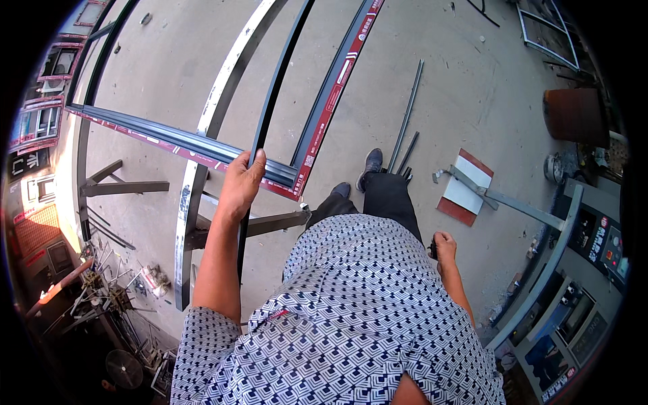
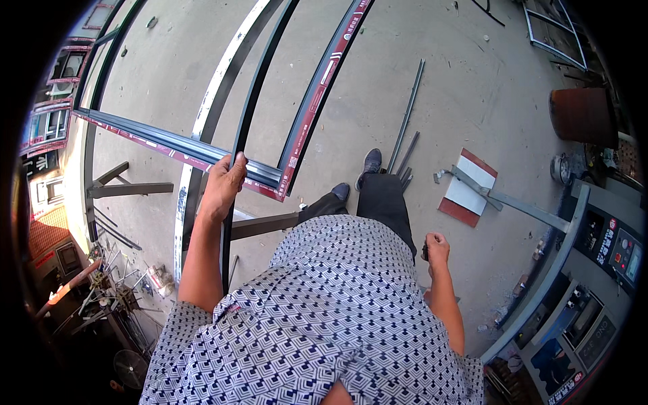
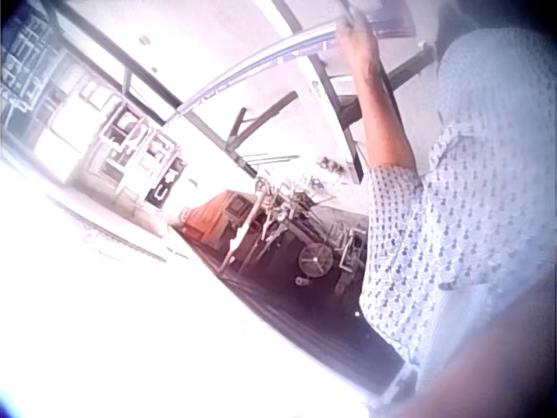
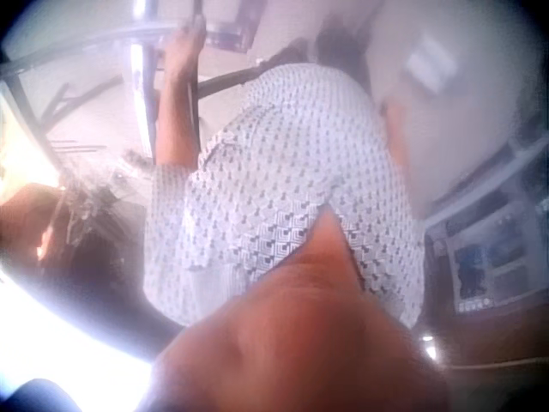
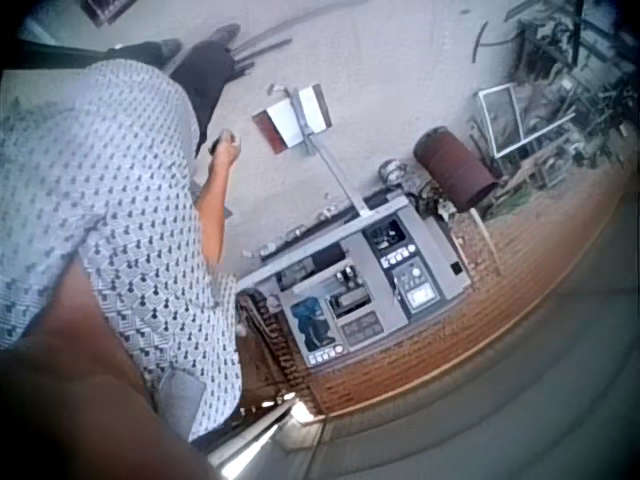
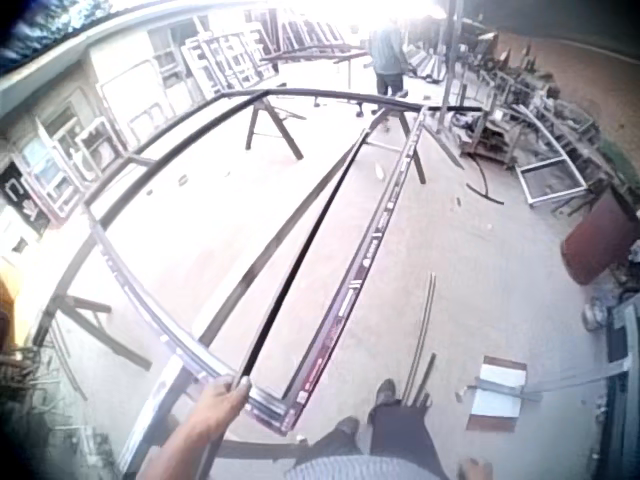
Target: The person measures a long red metal profile using a tape measure and marks the cut line with a marker. They then position the profile on a miter saw and cut it. Finally, the person carries the cut piece to a metal frame structure and places it on the frame.
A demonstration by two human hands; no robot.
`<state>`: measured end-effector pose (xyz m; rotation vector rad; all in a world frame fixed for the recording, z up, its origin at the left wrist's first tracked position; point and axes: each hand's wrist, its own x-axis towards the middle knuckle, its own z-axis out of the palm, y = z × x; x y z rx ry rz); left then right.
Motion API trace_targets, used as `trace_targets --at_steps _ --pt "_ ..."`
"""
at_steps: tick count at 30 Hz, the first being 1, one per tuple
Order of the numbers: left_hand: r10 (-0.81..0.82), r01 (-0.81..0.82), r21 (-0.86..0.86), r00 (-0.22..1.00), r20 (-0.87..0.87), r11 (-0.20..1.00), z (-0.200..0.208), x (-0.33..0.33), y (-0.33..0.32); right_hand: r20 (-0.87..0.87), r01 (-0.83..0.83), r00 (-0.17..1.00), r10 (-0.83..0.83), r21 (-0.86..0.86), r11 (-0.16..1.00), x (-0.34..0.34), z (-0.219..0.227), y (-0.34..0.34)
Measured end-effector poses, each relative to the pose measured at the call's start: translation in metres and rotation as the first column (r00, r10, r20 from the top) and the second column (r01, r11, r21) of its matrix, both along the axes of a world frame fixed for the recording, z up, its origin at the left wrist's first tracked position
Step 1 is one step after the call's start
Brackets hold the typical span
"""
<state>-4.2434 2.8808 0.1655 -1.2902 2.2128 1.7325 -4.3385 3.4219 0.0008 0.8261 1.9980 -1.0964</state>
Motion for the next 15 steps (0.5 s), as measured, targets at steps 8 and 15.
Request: trace_targets --at_steps 8,15 --pt "0.305 -0.306 0.025 0.951 0.04 0.952 -0.026 -0.091 -0.018 -0.03 -0.172 0.985 0.171 -0.005 0.985 -0.2 -0.034 -0.051" --pt "0.433 -0.433 -0.042 0.901 -0.003 0.901 -0.041 -0.221 -0.04 -0.177 -0.364 0.906 0.385 0.142 0.921 -0.393 -0.047 -0.087"
